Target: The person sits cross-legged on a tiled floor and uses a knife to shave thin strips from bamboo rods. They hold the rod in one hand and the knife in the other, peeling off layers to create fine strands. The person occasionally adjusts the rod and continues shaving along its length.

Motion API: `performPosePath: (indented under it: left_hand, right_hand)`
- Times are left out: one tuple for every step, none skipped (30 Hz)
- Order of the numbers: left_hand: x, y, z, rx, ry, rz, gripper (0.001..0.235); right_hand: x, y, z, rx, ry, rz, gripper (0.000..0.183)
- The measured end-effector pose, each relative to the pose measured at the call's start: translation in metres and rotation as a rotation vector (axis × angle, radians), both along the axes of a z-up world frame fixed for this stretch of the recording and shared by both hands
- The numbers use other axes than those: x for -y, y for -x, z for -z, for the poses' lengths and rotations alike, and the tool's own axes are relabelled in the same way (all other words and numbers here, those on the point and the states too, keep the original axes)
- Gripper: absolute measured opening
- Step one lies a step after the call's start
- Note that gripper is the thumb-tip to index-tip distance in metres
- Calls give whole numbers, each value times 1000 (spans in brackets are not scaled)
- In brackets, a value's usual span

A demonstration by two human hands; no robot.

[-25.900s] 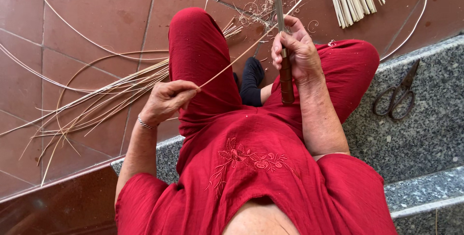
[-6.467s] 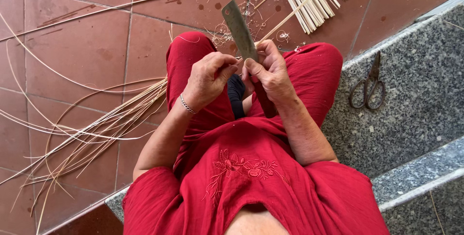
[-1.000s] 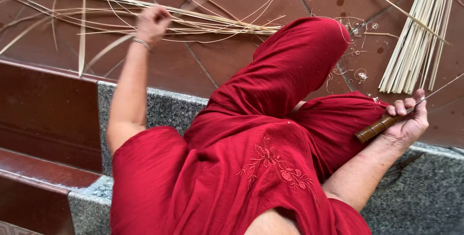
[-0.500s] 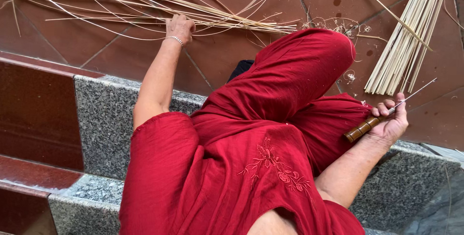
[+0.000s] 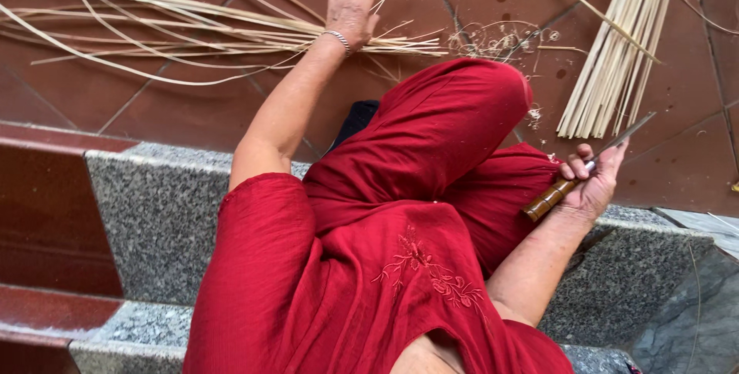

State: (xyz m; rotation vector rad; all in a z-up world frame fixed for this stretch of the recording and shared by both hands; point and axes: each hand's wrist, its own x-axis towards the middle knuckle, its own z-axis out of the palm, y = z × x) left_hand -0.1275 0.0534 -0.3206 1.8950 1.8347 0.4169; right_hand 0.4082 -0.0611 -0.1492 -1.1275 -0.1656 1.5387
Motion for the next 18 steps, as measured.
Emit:
performPosePath:
  left_hand:
    - [-14, -15, 0, 8, -39, 39, 42]
    - [-28, -30, 0, 15, -78, 79, 41]
    - [-42, -45, 1, -15, -104, 121, 40]
    - [-57, -62, 2, -45, -131, 163, 39]
    - [-72, -81, 4, -71, -161, 207, 37]
    - [-87, -100, 7, -85, -113, 237, 38]
    - [-101, -118, 11, -101, -66, 267, 38]
    - [-114, -136, 15, -117, -19, 296, 39]
    - [-127, -155, 20, -132, -2, 317, 42]
    - [-139, -172, 25, -147, 14, 337, 45]
    - [-149, -189, 30, -161, 29, 359, 48]
    - [-158, -203, 34, -190, 49, 374, 49]
    - [-165, -217, 38, -218, 72, 392, 50]
    - [-171, -230, 41, -247, 94, 409, 52]
    - [-175, -239, 43, -287, 121, 413, 55]
    - [-179, -248, 46, -326, 146, 417, 58]
    - [-183, -255, 48, -367, 171, 419, 61]
    - [-186, -261, 50, -383, 157, 422, 65]
  right_hand:
    - [1, -5, 7, -14, 14, 9, 62]
    - [0, -9, 13, -42, 24, 40, 57]
    - [0, -12, 19, -68, 35, 74, 53]
    - [1, -15, 24, -96, 46, 109, 51]
    - [1, -19, 27, -93, 38, 100, 49]
    - [2, -22, 30, -90, 30, 90, 48]
    - [3, -23, 32, -87, 21, 80, 47]
    - [4, -23, 33, -101, 9, 71, 49]
    - [5, -22, 33, -114, -5, 62, 51]
    - [4, -20, 32, -126, -19, 53, 53]
    - [4, -17, 30, -112, -8, 65, 54]
    - [4, -15, 28, -97, 3, 78, 56]
    - [4, -13, 24, -82, 17, 93, 58]
    - [2, -9, 19, -65, 26, 107, 58]
    - [0, -5, 15, -50, 36, 122, 58]
    - [-2, -2, 13, -35, 47, 136, 58]
    - [-4, -2, 12, -66, 25, 124, 57]
    - [-6, -2, 12, -96, 3, 111, 56]
